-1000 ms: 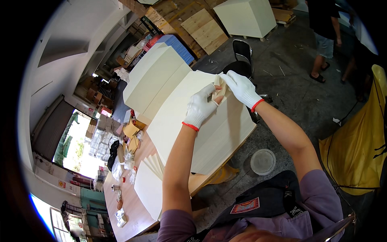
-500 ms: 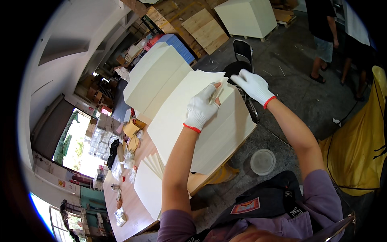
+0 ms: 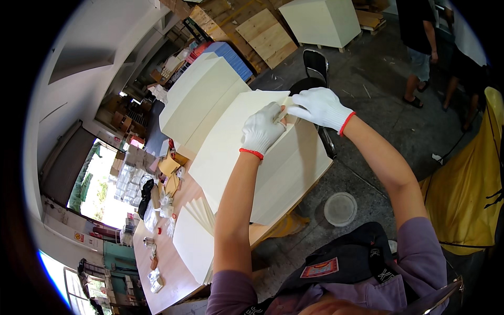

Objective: The person sands the edges of white rectangular boards using a sanding block. They handle the boards one at a time, rubbing the sanding block along the edges and corners, then stacking the finished boards on the table.

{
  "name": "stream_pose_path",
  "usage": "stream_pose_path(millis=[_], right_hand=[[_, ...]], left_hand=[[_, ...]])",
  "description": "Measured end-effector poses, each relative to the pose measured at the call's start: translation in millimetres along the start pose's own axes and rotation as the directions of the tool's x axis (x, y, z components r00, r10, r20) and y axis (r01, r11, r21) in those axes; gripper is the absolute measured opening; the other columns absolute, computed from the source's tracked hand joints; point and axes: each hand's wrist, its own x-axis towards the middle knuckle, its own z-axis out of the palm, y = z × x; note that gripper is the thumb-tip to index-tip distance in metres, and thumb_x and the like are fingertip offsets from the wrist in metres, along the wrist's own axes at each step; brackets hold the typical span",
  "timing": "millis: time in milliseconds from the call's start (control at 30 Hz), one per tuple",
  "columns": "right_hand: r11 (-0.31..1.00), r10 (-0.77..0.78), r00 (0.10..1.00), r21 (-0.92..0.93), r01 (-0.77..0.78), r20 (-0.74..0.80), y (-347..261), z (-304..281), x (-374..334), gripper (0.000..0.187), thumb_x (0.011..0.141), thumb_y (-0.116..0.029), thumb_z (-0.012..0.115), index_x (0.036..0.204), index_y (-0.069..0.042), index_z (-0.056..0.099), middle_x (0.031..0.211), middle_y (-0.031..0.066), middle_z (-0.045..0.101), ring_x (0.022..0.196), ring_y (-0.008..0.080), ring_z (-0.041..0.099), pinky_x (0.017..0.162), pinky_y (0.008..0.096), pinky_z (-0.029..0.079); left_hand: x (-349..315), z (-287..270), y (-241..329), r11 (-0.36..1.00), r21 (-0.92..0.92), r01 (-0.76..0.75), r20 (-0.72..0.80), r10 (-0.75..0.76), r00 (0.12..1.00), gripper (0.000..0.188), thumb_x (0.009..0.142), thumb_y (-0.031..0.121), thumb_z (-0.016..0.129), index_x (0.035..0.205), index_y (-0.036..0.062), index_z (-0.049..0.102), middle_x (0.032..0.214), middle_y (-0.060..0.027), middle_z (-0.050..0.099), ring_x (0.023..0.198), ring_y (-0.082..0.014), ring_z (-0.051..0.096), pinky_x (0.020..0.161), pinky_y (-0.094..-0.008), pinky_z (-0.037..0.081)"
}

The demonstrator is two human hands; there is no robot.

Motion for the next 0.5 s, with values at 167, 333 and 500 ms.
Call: stream_pose_path(millis=[167, 333, 500], right_hand=[[0.813, 0.359, 0.924, 0.442, -0.378, 0.131, -29.0, 1.3, 2.4, 0.053, 0.106, -0.055, 0.046, 0.109, -0.008, 0.071, 0.104, 0.0190, 0.073, 0.101, 0.0416, 0.068, 0.084, 0.0490, 0.051], [0.730, 0.468, 0.874, 0.500, -0.465, 0.129, -30.4, 10.4, -0.3, 0.057, 0.107, -0.055, 0.042, 0.109, -0.005, 0.068, 0.102, 0.0216, 0.070, 0.100, 0.0433, 0.066, 0.086, 0.0495, 0.049], [0.741, 0.464, 0.880, 0.500, -0.449, 0.103, -28.6, 18.9, -1.2, 0.057, 0.108, -0.056, 0.041, 0.107, -0.006, 0.068, 0.101, 0.0211, 0.070, 0.099, 0.0434, 0.066, 0.084, 0.0503, 0.049]], left_hand=[[-17.9, -0.8, -12.6, 0.970, -0.235, -0.064, -0.024, 0.060, 0.998, 0.038, 0.094, 0.027, 0.071, 0.131, 0.0203, 0.072, 0.123, -0.0144, 0.076, 0.111, -0.0357, 0.072, 0.095, -0.0443, 0.056], [-18.3, -4.9, -12.6, 0.874, -0.485, 0.030, 0.090, 0.016, 0.996, 0.043, 0.096, 0.020, 0.075, 0.138, 0.0102, 0.070, 0.125, -0.0133, 0.075, 0.111, -0.0221, 0.070, 0.096, -0.0356, 0.054], [-18.0, 3.3, -19.9, 0.886, -0.463, 0.005, 0.038, 0.015, 0.999, 0.046, 0.092, 0.031, 0.080, 0.134, 0.0142, 0.072, 0.125, -0.0171, 0.076, 0.115, -0.0320, 0.072, 0.100, -0.0388, 0.054]])
